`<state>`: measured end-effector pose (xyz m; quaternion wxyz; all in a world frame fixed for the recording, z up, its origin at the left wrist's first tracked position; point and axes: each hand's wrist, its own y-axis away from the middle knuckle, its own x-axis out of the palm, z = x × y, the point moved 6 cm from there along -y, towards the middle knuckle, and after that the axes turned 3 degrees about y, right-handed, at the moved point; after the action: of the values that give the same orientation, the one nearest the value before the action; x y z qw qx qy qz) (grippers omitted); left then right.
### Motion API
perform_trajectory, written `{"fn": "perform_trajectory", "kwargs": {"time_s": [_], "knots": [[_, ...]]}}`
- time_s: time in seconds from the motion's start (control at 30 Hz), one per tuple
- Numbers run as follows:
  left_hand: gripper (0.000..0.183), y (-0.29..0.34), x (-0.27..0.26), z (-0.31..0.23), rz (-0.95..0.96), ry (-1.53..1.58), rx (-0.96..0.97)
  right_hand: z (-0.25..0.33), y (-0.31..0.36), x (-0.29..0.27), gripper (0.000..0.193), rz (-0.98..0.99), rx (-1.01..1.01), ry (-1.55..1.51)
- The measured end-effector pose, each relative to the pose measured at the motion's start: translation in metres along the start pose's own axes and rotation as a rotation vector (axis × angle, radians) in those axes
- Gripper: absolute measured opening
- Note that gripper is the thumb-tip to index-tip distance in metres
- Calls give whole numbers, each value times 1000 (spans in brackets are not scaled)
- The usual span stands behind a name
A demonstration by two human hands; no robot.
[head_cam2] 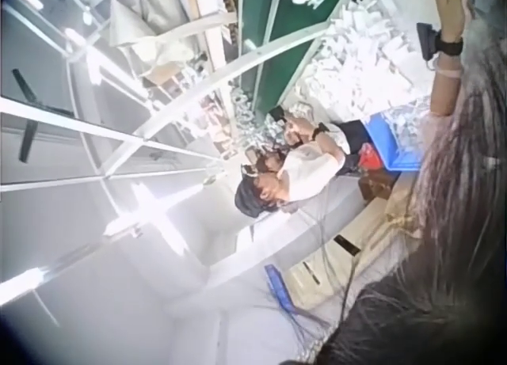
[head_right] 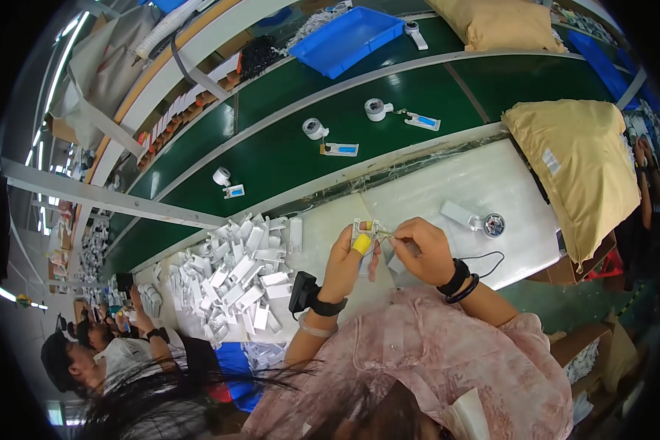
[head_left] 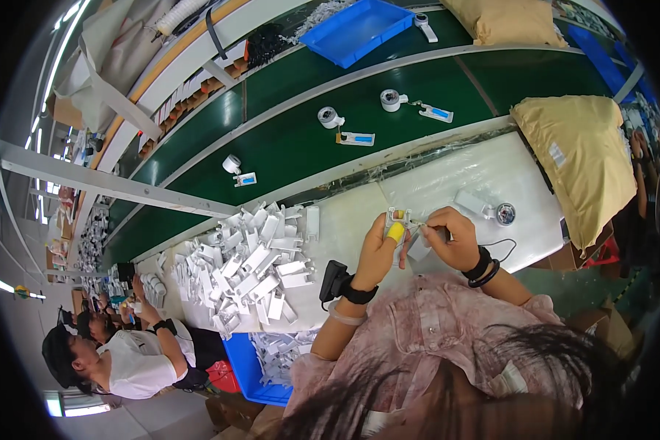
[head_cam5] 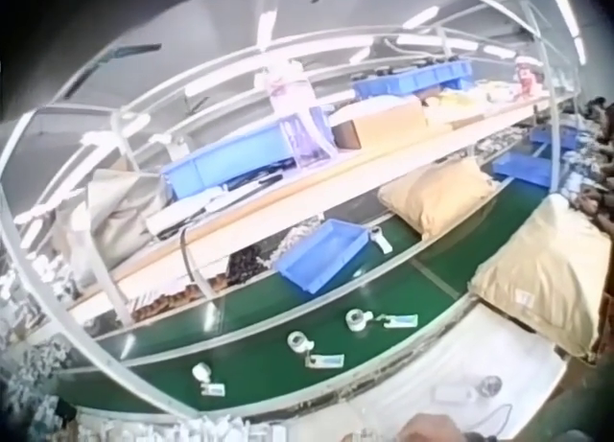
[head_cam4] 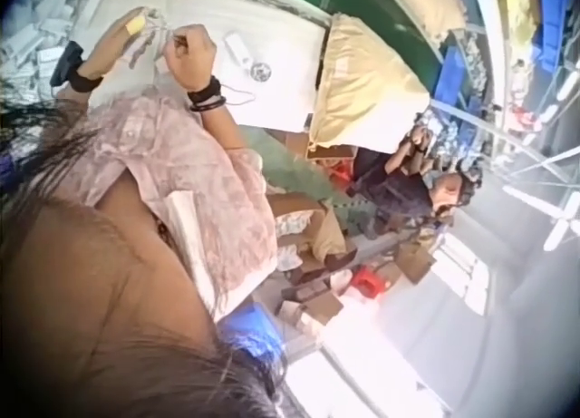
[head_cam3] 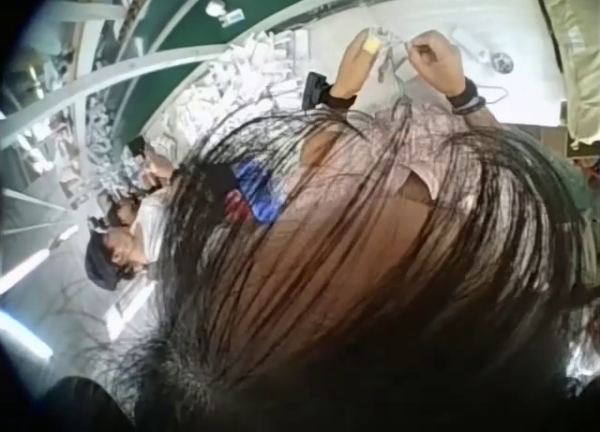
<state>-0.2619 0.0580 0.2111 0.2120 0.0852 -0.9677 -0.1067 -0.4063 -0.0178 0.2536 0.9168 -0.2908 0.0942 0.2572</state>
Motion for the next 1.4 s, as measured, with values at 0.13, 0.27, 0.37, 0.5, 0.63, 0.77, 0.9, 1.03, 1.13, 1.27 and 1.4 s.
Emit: {"fn": "perform_trajectory", "kwargs": {"time_s": [0.13, 0.27, 0.37, 0.5, 0.63, 0.77, 0.9, 1.03, 1.13, 1.27, 1.4], "knots": [[38, 2, 3, 0, -43, 12, 61, -2, 2, 5, 13, 5, -99, 15], [32, 4, 11, -5, -77, 26, 67, 3, 1, 6, 16, 18, -151, 79], [33, 7, 13, -4, -72, -26, 87, 8, -1, 4, 20, 24, -243, 96], [32, 10, 18, -3, -47, -105, 80, 5, 3, 3, 23, 7, -263, 109], [31, 12, 19, -5, -35, -177, 98, 6, 2, 2, 24, -11, -261, 86], [30, 14, 23, -8, 2, -277, 134, 6, 3, 1, 25, -20, -271, 92], [29, 14, 23, -6, -31, -311, 144, 5, 4, 1, 26, -15, -265, 93], [29, 13, 24, -9, -47, -355, 186, 4, 4, 0, 27, -28, -264, 97], [29, 12, 25, -11, -57, -371, 188, 3, 5, 0, 28, -25, -266, 93], [35, 14, 27, -14, -80, -390, 131, 5, 4, -3, 28, -20, -272, 95], [36, 14, 26, -15, -76, -422, 115, 3, 4, -2, 28, -23, -279, 105]]}}
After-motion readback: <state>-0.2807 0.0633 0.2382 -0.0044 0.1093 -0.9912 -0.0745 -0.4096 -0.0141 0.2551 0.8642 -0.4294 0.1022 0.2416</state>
